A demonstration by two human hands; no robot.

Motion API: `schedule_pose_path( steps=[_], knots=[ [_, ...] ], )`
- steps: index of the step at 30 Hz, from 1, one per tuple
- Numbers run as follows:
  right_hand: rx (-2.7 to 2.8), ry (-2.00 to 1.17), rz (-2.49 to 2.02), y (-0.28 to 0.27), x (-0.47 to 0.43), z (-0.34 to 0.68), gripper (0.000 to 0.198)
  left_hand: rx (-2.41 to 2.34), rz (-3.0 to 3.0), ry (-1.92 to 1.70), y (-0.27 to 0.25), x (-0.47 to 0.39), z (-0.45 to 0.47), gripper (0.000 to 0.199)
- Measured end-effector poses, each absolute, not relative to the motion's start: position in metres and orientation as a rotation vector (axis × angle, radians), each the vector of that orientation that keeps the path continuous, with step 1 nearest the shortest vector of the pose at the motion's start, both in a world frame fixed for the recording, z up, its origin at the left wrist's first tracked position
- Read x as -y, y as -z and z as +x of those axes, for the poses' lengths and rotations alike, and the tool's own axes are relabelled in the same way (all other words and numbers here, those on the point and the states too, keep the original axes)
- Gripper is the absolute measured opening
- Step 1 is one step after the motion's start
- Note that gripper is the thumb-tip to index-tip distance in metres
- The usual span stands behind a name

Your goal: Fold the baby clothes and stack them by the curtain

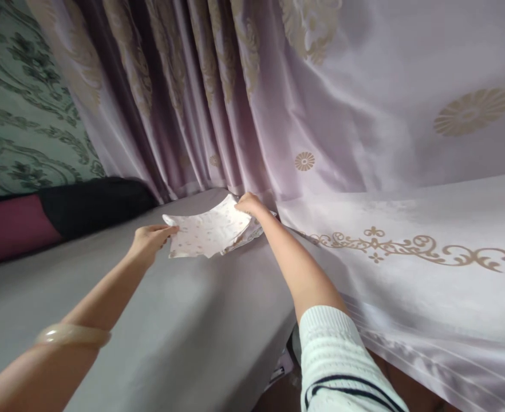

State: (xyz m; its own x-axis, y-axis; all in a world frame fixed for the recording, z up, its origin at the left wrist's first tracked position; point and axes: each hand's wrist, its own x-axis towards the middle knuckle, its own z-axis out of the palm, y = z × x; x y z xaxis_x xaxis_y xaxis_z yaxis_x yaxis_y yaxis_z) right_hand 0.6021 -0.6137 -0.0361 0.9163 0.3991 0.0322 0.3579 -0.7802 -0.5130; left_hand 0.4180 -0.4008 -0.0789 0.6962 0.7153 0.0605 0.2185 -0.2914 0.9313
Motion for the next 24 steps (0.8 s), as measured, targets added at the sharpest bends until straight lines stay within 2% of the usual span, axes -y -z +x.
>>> schedule_pose_path(
  steps=[10, 24],
  knots=[
    [0.5, 0.226, -2.865, 0.024, 0.63, 0.638, 0.028, -0.679, 1.446, -0.51, 0.095, 0.451, 0.476, 0.022],
    [0.611, 0.359, -3.035, 0.045, 0.631, 0.67, 0.031, -0.722, 1.326, -0.383, 0.121, 0.473, 0.502, 0.017]
  ],
)
